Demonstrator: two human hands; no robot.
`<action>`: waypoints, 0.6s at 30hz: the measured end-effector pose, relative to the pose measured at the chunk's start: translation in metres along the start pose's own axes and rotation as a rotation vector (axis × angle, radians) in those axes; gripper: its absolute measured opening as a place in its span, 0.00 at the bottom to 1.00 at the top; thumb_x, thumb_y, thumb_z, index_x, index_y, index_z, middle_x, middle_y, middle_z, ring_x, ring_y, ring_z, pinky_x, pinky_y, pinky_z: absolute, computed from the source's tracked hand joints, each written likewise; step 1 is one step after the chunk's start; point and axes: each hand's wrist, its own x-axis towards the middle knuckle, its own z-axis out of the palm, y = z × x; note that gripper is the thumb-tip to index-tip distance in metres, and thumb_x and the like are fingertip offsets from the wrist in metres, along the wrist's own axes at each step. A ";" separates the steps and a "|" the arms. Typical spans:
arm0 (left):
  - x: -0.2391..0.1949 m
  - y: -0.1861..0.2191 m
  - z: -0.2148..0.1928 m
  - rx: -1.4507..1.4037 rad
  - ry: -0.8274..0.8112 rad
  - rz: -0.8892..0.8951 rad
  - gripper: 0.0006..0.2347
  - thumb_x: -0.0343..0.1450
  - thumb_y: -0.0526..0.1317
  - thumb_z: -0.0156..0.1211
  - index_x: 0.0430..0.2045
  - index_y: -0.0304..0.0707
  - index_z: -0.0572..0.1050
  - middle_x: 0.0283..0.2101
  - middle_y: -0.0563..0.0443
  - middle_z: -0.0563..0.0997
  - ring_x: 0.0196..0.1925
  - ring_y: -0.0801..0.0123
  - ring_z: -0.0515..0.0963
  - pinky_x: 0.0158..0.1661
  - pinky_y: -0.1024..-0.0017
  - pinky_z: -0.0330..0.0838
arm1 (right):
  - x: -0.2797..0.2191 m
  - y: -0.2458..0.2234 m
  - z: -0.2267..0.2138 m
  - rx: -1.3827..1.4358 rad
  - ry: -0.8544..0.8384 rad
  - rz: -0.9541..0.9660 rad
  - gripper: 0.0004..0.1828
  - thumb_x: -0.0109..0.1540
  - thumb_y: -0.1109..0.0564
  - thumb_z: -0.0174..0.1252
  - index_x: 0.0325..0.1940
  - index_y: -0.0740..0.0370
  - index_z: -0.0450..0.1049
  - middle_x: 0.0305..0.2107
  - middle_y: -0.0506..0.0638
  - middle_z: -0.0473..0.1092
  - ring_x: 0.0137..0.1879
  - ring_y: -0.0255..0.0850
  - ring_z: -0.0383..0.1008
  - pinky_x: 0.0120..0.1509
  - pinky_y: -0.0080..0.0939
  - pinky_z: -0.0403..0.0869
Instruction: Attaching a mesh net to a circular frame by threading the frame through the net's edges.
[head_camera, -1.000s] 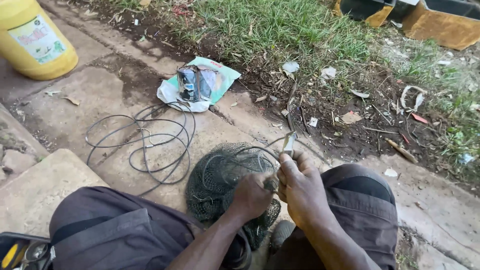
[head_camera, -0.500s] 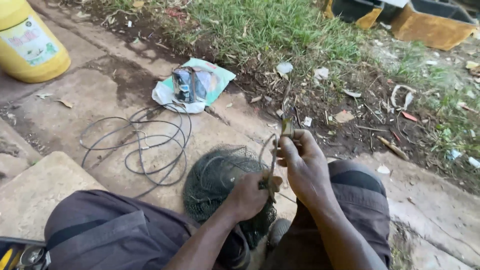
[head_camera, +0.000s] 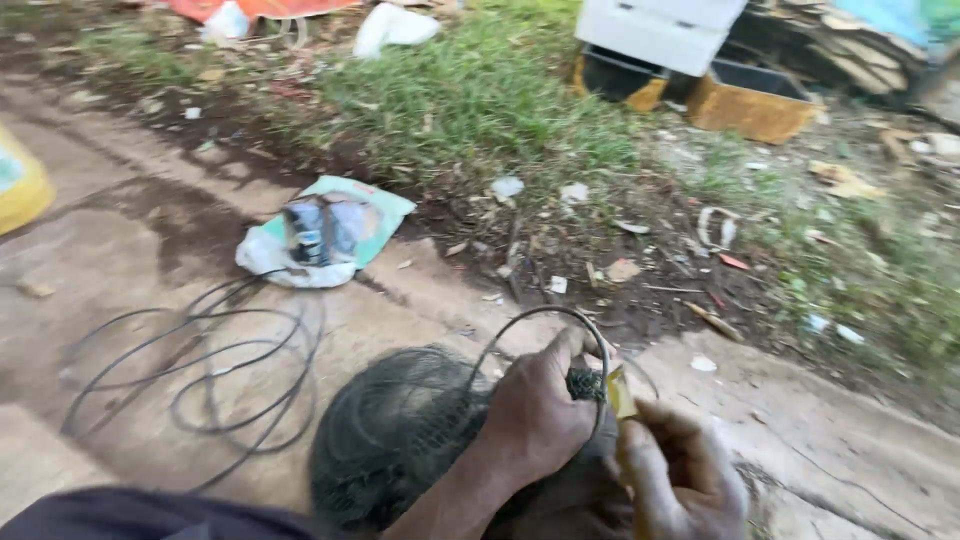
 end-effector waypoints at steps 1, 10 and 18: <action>0.003 0.004 0.002 -0.009 -0.025 0.016 0.15 0.62 0.45 0.61 0.43 0.61 0.78 0.34 0.60 0.89 0.45 0.53 0.89 0.42 0.56 0.78 | 0.004 0.006 -0.004 -0.009 0.030 -0.003 0.08 0.63 0.63 0.66 0.46 0.65 0.83 0.25 0.53 0.79 0.29 0.35 0.74 0.34 0.31 0.70; 0.002 -0.010 0.035 0.018 0.362 0.438 0.25 0.63 0.46 0.76 0.45 0.46 0.63 0.35 0.57 0.78 0.29 0.65 0.83 0.32 0.61 0.76 | 0.014 0.026 -0.016 -0.184 0.063 -0.136 0.10 0.62 0.59 0.67 0.47 0.59 0.85 0.26 0.46 0.83 0.27 0.30 0.78 0.34 0.30 0.76; 0.000 -0.011 0.034 0.275 0.229 0.452 0.16 0.69 0.51 0.58 0.44 0.41 0.78 0.34 0.44 0.79 0.29 0.47 0.79 0.30 0.49 0.71 | 0.004 0.009 -0.017 -0.356 0.123 -0.304 0.10 0.61 0.57 0.67 0.47 0.53 0.85 0.24 0.44 0.82 0.28 0.28 0.79 0.37 0.31 0.77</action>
